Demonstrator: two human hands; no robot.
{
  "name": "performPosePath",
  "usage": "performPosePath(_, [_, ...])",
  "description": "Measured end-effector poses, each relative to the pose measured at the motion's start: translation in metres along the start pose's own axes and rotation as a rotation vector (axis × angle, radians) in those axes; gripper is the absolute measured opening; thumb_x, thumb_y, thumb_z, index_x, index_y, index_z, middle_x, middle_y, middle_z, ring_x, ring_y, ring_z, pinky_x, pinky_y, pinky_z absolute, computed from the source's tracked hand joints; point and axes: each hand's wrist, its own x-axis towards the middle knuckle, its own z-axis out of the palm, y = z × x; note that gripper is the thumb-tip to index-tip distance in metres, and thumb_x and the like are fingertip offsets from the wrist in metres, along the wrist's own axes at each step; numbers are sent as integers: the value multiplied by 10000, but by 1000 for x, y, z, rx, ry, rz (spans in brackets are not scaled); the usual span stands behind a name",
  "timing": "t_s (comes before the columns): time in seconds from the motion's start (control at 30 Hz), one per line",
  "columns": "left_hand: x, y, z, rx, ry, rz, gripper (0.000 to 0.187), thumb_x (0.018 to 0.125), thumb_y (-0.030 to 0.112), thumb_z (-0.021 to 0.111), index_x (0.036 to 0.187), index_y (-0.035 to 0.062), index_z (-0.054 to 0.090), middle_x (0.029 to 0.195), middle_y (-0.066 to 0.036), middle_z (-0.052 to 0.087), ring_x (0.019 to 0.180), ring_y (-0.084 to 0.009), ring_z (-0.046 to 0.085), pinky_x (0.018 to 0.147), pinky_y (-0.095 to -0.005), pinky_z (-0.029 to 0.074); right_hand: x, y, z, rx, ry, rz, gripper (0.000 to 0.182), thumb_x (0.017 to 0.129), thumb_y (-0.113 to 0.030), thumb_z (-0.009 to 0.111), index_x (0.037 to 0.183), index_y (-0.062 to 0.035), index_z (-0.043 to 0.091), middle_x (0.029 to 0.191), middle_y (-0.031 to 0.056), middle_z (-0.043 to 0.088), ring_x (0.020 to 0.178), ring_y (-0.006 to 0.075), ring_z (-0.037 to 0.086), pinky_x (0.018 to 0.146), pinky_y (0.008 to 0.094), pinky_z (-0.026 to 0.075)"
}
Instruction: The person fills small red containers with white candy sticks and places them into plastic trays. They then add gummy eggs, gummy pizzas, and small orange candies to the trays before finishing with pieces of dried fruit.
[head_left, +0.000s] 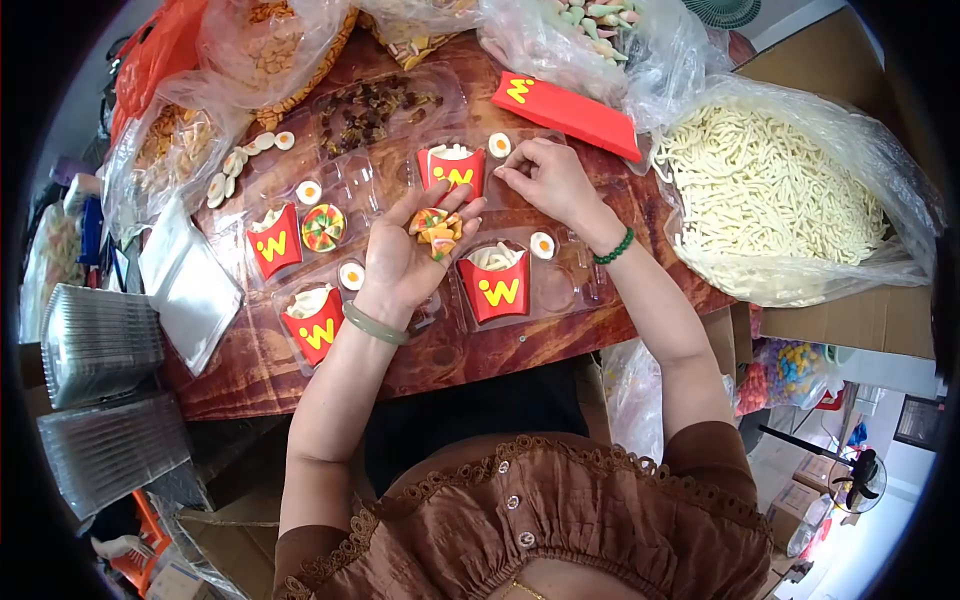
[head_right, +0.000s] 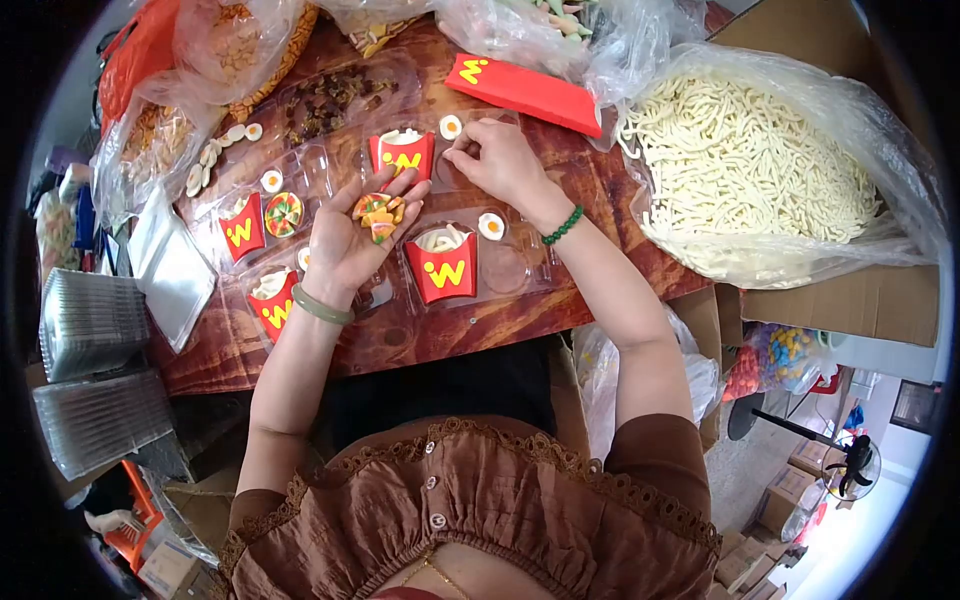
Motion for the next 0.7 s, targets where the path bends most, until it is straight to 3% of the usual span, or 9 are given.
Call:
performPosePath(0.13, [-3, -1, 0, -41, -84, 22, 344, 994, 255, 355, 1192, -11, 446, 1200, -198, 534, 1116, -359, 541, 911, -442, 489, -6, -39, -16, 107, -31, 28, 132, 789, -137, 706, 860, -31, 672, 783, 50, 610, 653, 115, 541, 586, 263, 445])
performPosePath(0.2, [-4, -3, 2, -23, -88, 37, 360, 997, 259, 344, 1209, -16, 436, 1182, -190, 540, 1086, -342, 555, 909, -433, 490, -11, -55, -19, 242, -202, -211, 132, 801, -130, 697, 888, -32, 677, 824, 57, 616, 771, 127, 577, 661, 258, 467])
performPosePath(0.23, [-4, -5, 3, -46, -109, 27, 363, 998, 254, 337, 1211, -22, 438, 1162, -188, 545, 1063, -331, 564, 908, -427, 491, -13, -56, -14, 350, -261, -205, 125, 807, -109, 685, 910, -40, 679, 861, 50, 611, 864, 143, 580, 729, 258, 474])
performPosePath(0.37, [0, -8, -2, -3, -146, -28, 382, 1001, 241, 315, 1203, -54, 451, 1100, -187, 558, 986, -299, 588, 880, -402, 510, -11, -54, -14, 211, -315, -328, 103, 838, -85, 652, 915, -16, 646, 876, 39, 610, 860, 129, 606, 717, 254, 495])
performPosePath(0.43, [-5, -8, -1, 22, -145, -53, 373, 998, 226, 331, 1194, -64, 457, 1102, -191, 557, 987, -299, 591, 875, -392, 518, -16, -59, -15, 494, -387, 82, 82, 869, -70, 617, 906, 2, 606, 911, 43, 608, 813, 112, 627, 672, 239, 508])
performPosePath(0.57, [-7, -9, 3, 77, -97, -111, 329, 981, 165, 389, 1178, -88, 460, 1123, -202, 553, 1029, -321, 585, 867, -365, 537, -20, -52, -11, 625, -303, 146, 81, 892, -75, 590, 879, 3, 575, 879, 37, 610, 763, 103, 639, 626, 236, 515])
performPosePath(0.63, [-10, -8, 7, 62, -118, -121, 313, 974, 145, 402, 1175, -87, 459, 1135, -210, 548, 1058, -337, 573, 872, -364, 538, -21, -60, -15, 834, -196, 250, 88, 883, -76, 597, 854, 5, 576, 815, 36, 615, 749, 89, 634, 607, 245, 508])
performPosePath(0.67, [-10, -6, 8, 45, -135, -128, 298, 967, 126, 416, 1172, -86, 459, 1147, -217, 544, 1086, -353, 561, 878, -363, 538, -20, -60, -19, 831, -194, 249, 88, 883, -76, 597, 854, 5, 576, 815, 36, 615, 749, 89, 634, 607, 245, 508])
performPosePath(0.7, [-10, -4, 7, 44, -138, -127, 298, 967, 126, 416, 1172, -86, 459, 1147, -217, 544, 1086, -353, 561, 878, -363, 538, -18, -57, -25, 422, -124, 181, 95, 861, -78, 617, 851, 7, 578, 788, 46, 611, 728, 87, 627, 594, 261, 502])
